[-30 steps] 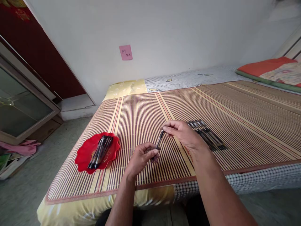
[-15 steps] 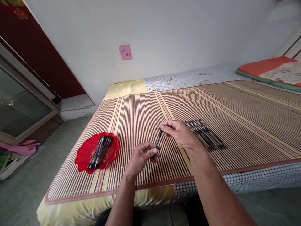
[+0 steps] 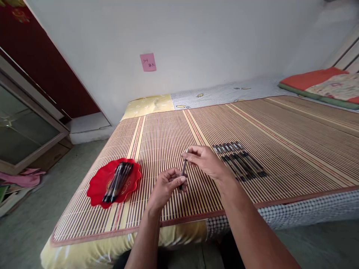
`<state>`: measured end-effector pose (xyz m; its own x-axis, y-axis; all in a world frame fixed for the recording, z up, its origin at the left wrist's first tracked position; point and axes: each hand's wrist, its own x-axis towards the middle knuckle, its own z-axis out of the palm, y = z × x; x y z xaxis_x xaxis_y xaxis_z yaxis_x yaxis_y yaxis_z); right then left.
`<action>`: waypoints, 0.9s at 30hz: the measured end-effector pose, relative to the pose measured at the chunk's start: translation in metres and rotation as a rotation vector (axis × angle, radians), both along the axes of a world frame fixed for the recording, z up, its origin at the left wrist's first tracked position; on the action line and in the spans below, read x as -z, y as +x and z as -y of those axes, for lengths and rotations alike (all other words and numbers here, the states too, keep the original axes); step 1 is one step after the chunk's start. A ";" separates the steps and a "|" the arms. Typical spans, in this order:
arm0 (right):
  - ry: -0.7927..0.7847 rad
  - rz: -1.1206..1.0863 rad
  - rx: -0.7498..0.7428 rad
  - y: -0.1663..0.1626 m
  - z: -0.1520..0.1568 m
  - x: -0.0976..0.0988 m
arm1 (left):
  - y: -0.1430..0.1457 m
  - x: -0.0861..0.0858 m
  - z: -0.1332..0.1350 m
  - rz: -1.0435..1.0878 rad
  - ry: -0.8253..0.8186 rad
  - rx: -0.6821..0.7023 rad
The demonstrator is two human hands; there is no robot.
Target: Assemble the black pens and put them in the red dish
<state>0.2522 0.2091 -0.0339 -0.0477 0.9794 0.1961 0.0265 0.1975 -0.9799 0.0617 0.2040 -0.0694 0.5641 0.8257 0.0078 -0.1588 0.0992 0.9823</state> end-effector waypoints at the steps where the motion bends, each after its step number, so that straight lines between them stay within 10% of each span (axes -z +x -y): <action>1: -0.012 -0.016 -0.028 -0.004 -0.001 0.002 | -0.001 0.000 -0.001 0.008 -0.007 0.000; 9: -0.020 0.132 0.042 -0.011 -0.007 0.005 | -0.006 0.001 -0.006 -0.026 -0.004 -0.106; 17: -0.410 1.298 0.549 0.052 -0.006 0.022 | -0.004 0.000 -0.008 -0.039 -0.018 -0.157; 27: -0.401 1.320 0.509 0.056 -0.011 0.028 | -0.004 0.002 -0.009 -0.077 -0.031 -0.173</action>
